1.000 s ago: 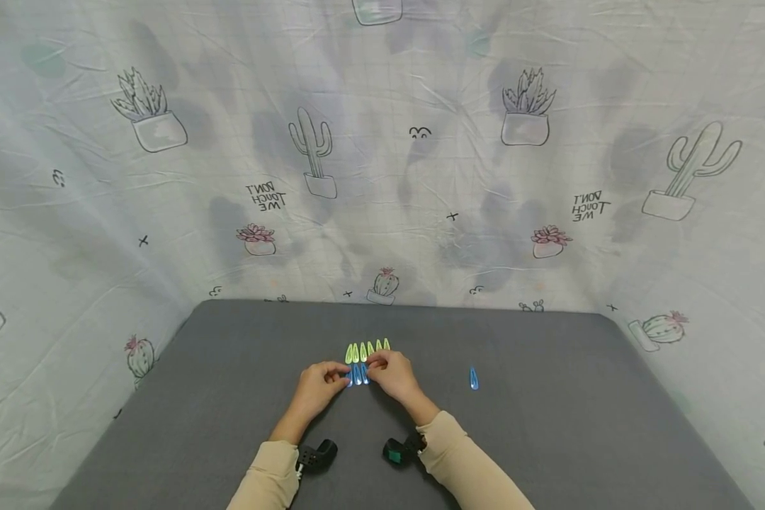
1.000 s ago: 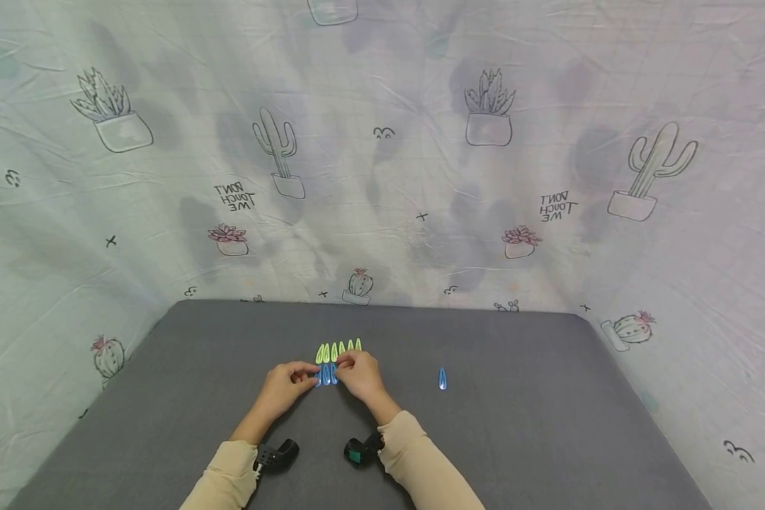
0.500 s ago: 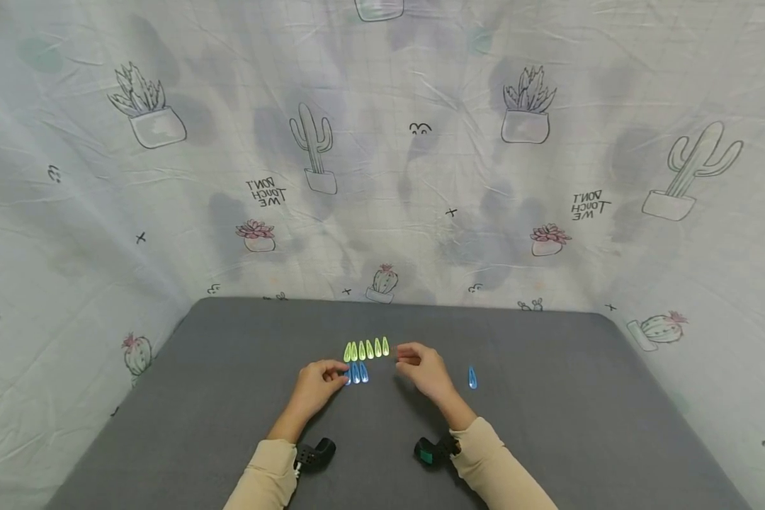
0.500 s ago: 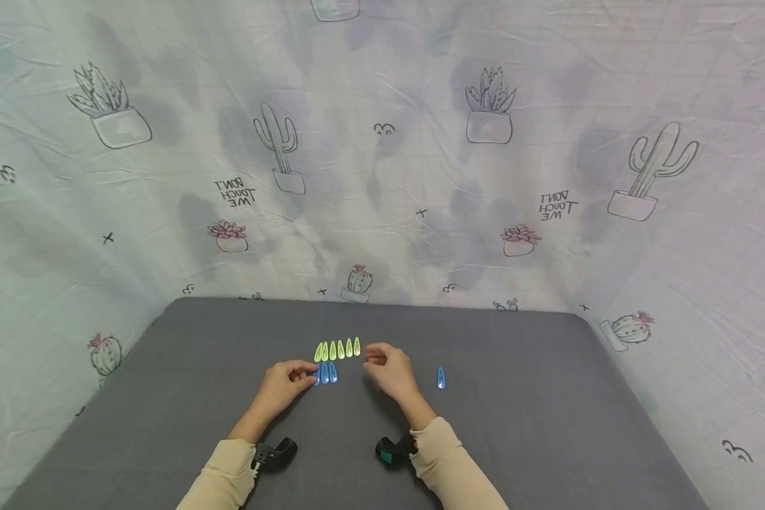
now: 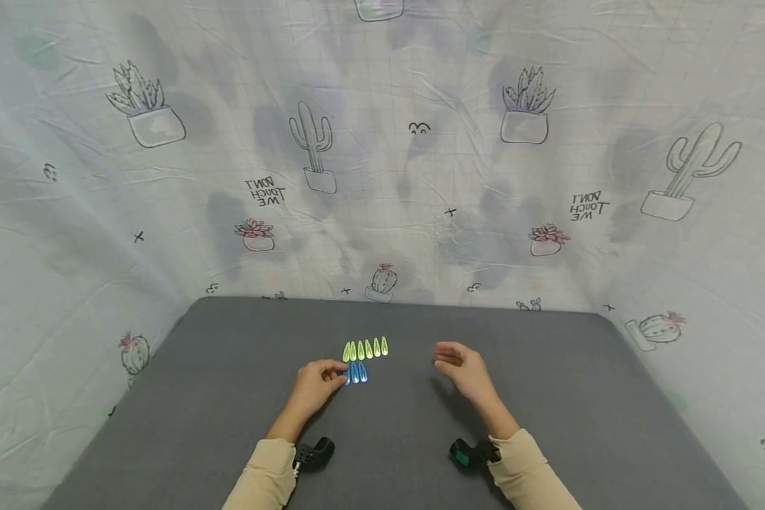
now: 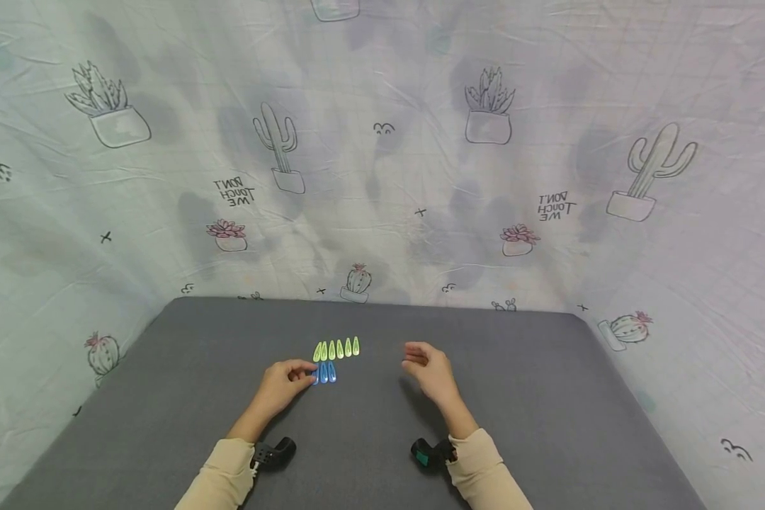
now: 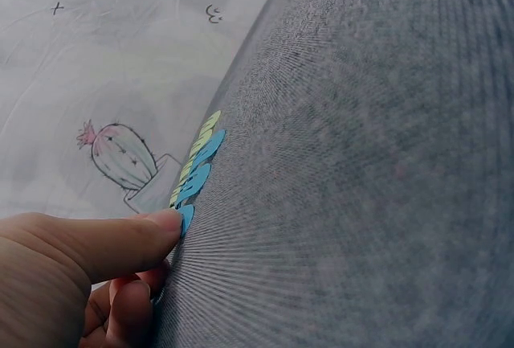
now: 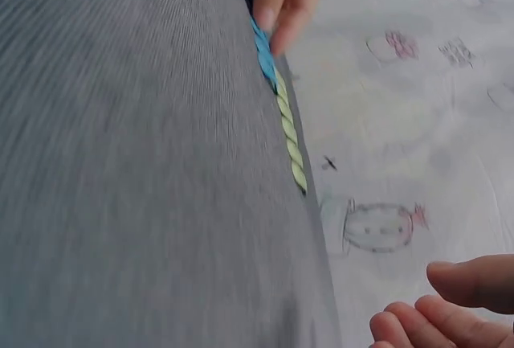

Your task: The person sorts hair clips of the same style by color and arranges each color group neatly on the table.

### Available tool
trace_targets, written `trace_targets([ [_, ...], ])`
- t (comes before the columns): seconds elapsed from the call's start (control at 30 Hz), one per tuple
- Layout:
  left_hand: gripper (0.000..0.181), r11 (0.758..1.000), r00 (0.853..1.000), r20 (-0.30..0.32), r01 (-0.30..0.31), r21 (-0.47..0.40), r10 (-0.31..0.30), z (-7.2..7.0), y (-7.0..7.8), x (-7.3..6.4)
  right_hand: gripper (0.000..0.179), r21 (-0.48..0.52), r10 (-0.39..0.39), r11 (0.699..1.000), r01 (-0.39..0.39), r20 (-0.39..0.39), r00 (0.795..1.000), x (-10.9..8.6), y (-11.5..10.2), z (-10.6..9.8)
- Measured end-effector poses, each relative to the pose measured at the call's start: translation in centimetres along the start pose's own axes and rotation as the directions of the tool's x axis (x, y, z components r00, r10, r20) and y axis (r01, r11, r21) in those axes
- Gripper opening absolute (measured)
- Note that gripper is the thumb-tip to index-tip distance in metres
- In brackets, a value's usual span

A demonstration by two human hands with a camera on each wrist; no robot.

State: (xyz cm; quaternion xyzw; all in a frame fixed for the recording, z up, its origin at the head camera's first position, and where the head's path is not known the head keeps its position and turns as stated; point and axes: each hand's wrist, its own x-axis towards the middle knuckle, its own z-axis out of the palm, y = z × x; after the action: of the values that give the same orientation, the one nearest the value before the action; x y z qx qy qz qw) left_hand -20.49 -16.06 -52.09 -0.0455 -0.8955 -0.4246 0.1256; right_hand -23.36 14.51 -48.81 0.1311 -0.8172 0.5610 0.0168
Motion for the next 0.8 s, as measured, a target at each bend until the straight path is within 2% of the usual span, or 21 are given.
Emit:
trace_targets([
  [0.27, 0.013, 1.0, 1.0, -0.002, -0.004, 0.004, 0.004, 0.0, -0.2, 0.1, 0.038, 0.021, -0.034, 0.999, 0.034, -0.032, 0.999, -1.0, 1.7, -2.7],
  [0.5, 0.013, 1.0, 1.0, 0.006, 0.003, -0.007, -0.003, -0.1, 0.0, 0.3, 0.037, 0.011, 0.049, 0.999, -0.048, -0.084, 0.995, -1.7, 2.7, -3.9],
  [0.8, 0.013, 1.0, 1.0, 0.013, 0.015, -0.001, -0.015, -0.4, 0.2, 0.4, 0.035, -0.006, 0.082, 0.996, -0.084, -0.158, 0.984, -1.8, 2.9, -4.0],
])
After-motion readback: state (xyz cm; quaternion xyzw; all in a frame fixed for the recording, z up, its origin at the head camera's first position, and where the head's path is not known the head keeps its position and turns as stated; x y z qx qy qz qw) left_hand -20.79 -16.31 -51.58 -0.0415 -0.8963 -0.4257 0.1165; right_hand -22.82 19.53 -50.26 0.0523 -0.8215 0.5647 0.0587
